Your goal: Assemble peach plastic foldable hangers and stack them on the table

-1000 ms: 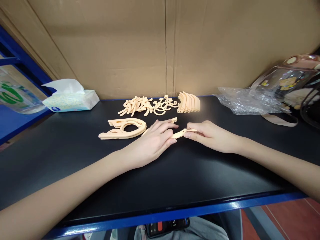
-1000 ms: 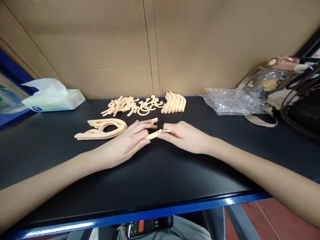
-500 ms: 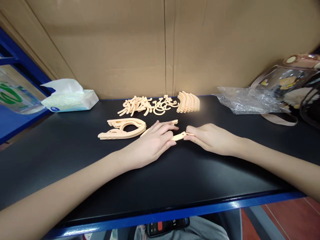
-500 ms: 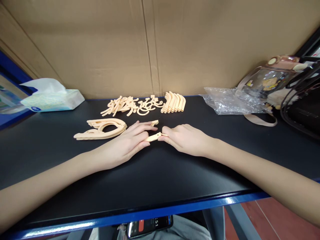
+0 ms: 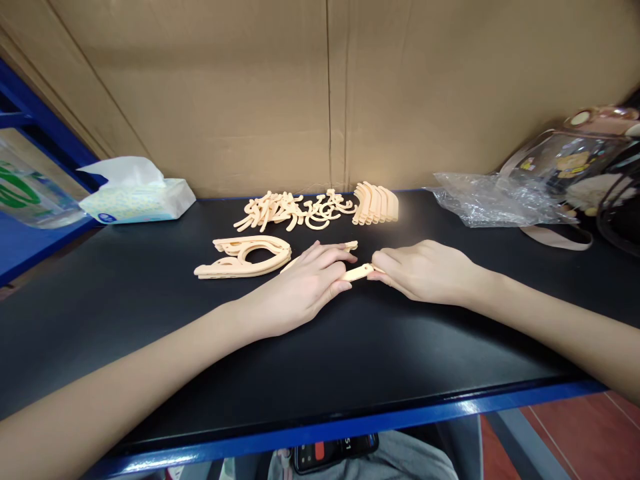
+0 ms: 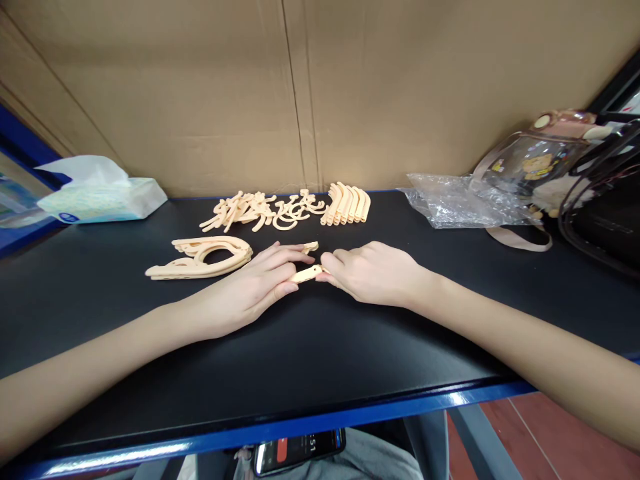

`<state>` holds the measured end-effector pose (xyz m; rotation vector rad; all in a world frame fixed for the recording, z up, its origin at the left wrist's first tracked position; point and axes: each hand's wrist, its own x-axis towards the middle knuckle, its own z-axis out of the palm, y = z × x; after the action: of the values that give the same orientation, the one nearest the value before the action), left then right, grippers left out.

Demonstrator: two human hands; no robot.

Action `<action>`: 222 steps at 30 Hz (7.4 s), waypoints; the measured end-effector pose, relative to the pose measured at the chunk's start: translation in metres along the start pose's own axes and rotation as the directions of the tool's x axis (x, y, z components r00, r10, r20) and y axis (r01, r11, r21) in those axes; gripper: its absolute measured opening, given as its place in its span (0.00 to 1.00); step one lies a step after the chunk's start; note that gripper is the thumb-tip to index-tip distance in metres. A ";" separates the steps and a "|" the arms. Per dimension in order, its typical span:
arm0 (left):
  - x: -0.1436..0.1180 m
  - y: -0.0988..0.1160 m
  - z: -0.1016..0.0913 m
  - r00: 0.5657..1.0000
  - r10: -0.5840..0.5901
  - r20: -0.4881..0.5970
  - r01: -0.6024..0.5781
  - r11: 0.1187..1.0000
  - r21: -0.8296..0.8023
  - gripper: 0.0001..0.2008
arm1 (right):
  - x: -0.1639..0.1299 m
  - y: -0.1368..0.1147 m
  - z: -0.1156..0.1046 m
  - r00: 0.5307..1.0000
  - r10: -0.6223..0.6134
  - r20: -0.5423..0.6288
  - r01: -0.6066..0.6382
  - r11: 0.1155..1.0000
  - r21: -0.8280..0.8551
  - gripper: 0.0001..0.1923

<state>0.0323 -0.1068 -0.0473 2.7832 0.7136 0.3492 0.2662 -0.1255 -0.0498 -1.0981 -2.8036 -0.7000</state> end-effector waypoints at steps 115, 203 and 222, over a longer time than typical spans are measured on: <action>-0.003 -0.004 -0.002 0.997 0.006 0.072 -0.004 1.000 -0.019 0.58 | 0.003 -0.003 -0.035 0.933 -0.344 0.110 -0.100 0.047 0.994 0.07; -0.003 0.003 -0.011 0.999 0.012 -0.039 -0.009 0.996 0.087 0.21 | 0.006 0.008 0.000 0.966 0.257 -0.028 -0.190 0.779 0.598 0.10; -0.003 0.000 -0.004 0.993 -0.058 -0.101 0.067 0.993 0.095 0.37 | 0.009 0.007 0.002 0.939 0.320 0.126 -0.233 0.324 0.917 0.13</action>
<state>0.0293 -0.1078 -0.0440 2.8438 0.8611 0.4532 0.2645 -0.1146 -0.0471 -1.1200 -2.1355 0.8282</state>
